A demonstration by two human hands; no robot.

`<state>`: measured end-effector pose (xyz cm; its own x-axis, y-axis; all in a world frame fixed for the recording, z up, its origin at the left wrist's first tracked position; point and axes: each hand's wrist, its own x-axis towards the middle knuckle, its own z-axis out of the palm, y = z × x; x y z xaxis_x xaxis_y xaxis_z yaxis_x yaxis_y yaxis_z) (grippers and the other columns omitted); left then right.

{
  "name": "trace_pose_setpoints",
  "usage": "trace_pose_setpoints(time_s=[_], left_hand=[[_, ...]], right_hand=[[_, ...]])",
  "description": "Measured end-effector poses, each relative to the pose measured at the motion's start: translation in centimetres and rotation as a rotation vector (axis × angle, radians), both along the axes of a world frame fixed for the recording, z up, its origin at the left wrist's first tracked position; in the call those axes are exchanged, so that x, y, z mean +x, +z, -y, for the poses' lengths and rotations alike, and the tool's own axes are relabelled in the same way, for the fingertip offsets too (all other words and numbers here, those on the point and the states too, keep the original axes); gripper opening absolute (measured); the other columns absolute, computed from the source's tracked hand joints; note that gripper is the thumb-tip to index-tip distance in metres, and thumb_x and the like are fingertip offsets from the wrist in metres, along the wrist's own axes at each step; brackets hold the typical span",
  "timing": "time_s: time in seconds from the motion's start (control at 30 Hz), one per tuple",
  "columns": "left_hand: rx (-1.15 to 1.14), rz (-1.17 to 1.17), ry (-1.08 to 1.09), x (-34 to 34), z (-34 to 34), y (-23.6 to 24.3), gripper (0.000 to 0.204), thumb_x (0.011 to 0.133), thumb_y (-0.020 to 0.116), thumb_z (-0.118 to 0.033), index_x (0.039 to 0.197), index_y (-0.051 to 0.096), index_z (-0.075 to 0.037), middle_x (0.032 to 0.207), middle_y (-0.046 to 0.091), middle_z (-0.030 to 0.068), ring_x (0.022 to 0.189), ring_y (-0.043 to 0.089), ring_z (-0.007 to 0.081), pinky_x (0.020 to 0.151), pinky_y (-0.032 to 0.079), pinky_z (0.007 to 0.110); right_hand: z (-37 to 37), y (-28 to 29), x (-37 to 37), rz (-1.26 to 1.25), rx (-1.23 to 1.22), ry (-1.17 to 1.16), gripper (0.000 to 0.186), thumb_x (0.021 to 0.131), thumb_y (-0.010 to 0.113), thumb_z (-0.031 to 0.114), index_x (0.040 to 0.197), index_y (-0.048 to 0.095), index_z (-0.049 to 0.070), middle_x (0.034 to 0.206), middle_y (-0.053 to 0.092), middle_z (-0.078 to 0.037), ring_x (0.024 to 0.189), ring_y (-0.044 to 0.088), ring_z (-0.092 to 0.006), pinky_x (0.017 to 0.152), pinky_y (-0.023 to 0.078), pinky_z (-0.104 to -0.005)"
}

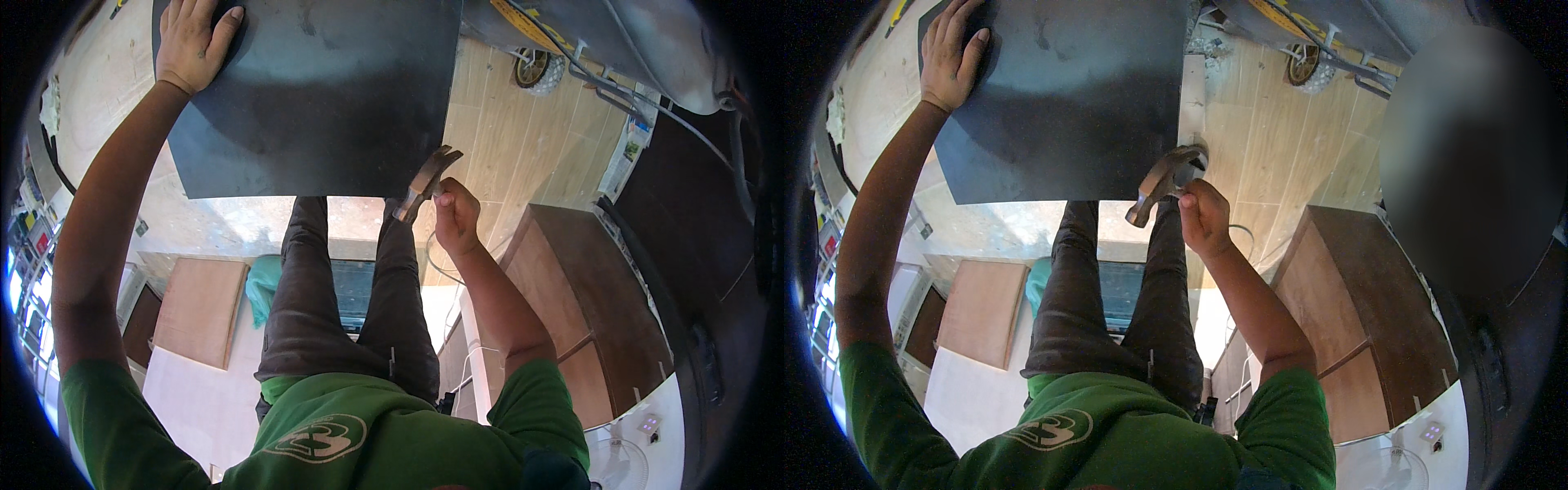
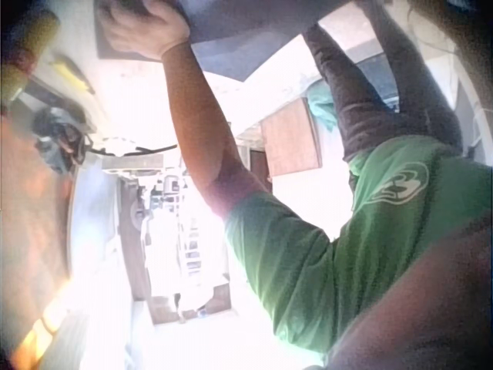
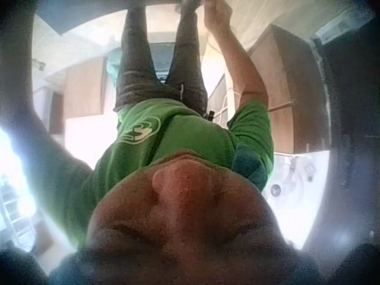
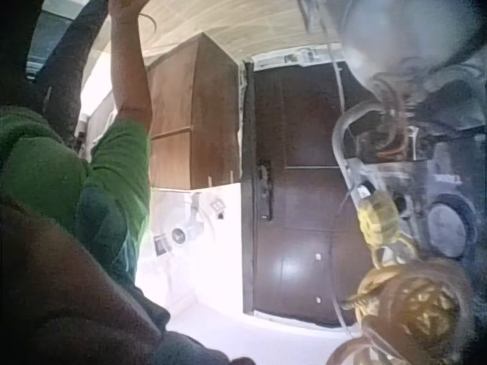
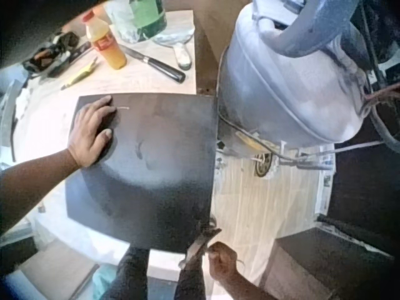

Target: The person retrieves a utility knife from a tool bag and uses it to score a dark rectangular board along its edges. They then use a hammer to tap the board, likely to snap it along the scored lines. The person handles the board and tools on a wooden workbench.

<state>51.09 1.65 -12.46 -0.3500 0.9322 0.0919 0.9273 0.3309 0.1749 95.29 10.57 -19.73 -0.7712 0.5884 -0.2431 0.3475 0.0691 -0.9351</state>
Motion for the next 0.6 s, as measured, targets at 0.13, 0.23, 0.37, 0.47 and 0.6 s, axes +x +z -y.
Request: trace_pose_setpoints(time_s=[0.13, 0.23, 0.37, 0.47, 0.6], left_hand=[[-0.015, -0.004, 0.002, 0.0, 0.0, 0.3, 0.050, 0.090, 0.053, -0.028, 0.132, 0.051, -0.001, 0.146, 0.043, 0.0239, 0.127, 0.043, 0.0440, 0.110, 0.031, 0.050], [-0.014, 0.012, 0.006, 0.0, 0.0, 0.3, 0.050, 0.090, 0.053, -0.028, 0.133, 0.051, -0.001, 0.146, 0.043, 0.0240, 0.127, 0.043, 0.0437, 0.110, 0.032, 0.050], [0.057, -0.018, -0.022, -0.8, 0.6, -0.9, 0.050, 0.093, 0.051, -0.031, 0.137, 0.051, -0.007, 0.149, 0.044, 0.0171, 0.132, 0.042, 0.0386, 0.112, 0.029, 0.049], [0.094, -0.116, -0.069, -2.0, 0.7, -2.1, 0.052, 0.097, 0.049, -0.037, 0.144, 0.049, -0.014, 0.154, 0.043, 0.0082, 0.137, 0.042, 0.0317, 0.115, 0.028, 0.045], [0.151, -0.062, -0.051, -2.3, 1.1, -2.4, 0.051, 0.097, 0.051, -0.037, 0.142, 0.050, -0.016, 0.151, 0.046, 0.0073, 0.136, 0.043, 0.0315, 0.115, 0.028, 0.044]], right_hand=[[0.7, 0.5, 1.4, 0.005, -0.035, 0.011, 0.037, 0.103, 0.054, 0.032, 0.088, 0.059, -0.001, 0.071, 0.057, -0.013, 0.063, 0.057, -0.0270, 0.059, 0.046, -0.0359], [1.6, 1.2, 2.5, -0.036, 0.013, 0.048, 0.031, 0.101, 0.058, 0.027, 0.087, 0.061, -0.001, 0.073, 0.060, -0.014, 0.064, 0.059, -0.0283, 0.059, 0.047, -0.0376], [2.7, 4.5, 4.0, 0.001, -0.131, 0.008, 0.025, 0.099, 0.061, 0.021, 0.085, 0.061, 0.000, 0.072, 0.060, -0.008, 0.064, 0.057, -0.0183, 0.059, 0.044, -0.0310], [3.6, 6.1, 3.3, -0.053, -0.495, -0.321, 0.023, 0.099, 0.062, 0.018, 0.084, 0.060, 0.002, 0.072, 0.058, -0.002, 0.062, 0.052, -0.0105, 0.057, 0.040, -0.0247], [0.5, 6.4, 0.1, 0.154, -0.579, -0.482, 0.031, 0.101, 0.062, 0.028, 0.085, 0.059, 0.002, 0.060, 0.049, 0.000, 0.048, 0.041, -0.0072, 0.045, 0.035, -0.0247]])
